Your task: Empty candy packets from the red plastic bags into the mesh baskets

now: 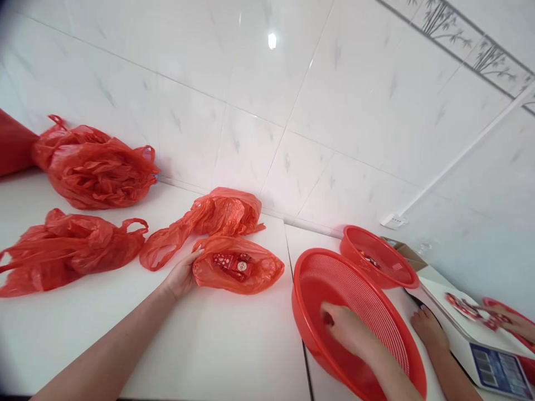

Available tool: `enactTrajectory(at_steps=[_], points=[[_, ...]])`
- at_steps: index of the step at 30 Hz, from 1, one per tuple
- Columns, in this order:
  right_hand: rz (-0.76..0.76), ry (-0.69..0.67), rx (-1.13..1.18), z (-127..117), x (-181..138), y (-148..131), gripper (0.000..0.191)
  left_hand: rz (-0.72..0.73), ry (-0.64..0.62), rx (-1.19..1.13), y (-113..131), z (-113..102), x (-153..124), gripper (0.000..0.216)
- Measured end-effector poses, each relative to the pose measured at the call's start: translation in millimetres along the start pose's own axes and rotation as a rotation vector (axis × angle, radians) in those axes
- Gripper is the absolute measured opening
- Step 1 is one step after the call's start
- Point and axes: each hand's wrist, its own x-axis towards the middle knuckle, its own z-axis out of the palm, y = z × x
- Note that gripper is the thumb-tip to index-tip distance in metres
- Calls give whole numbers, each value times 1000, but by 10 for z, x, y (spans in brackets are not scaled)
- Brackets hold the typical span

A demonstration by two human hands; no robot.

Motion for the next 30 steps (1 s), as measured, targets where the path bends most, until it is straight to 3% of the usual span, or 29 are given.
enactTrajectory(at_steps=[2, 5, 9, 12, 16, 20, 30], points=[[-69, 105, -66, -62, -4, -196, 3, -17, -8, 0, 2, 2, 2, 33], [-210, 267, -4, 59, -58, -622, 13, -32, -27, -2, 12, 9, -10, 33], [-426, 149, 180, 582, 10, -1170, 8, 7, -41, -7, 12, -4, -26, 34], [-441, 77, 407, 981, 283, -1383, 6, 20, -59, -4, -2, -40, -21, 34], [-274, -70, 918, 1297, 711, -1425, 11, 13, -63, 3, -17, -88, -1, 32], [-194, -153, 1173, 1431, 934, -1378, 17, 4, -63, 15, -9, -86, 12, 31], [-225, -20, 1118, 1563, 993, -1206, 28, 13, -4, 80, -18, -46, 91, 32]])
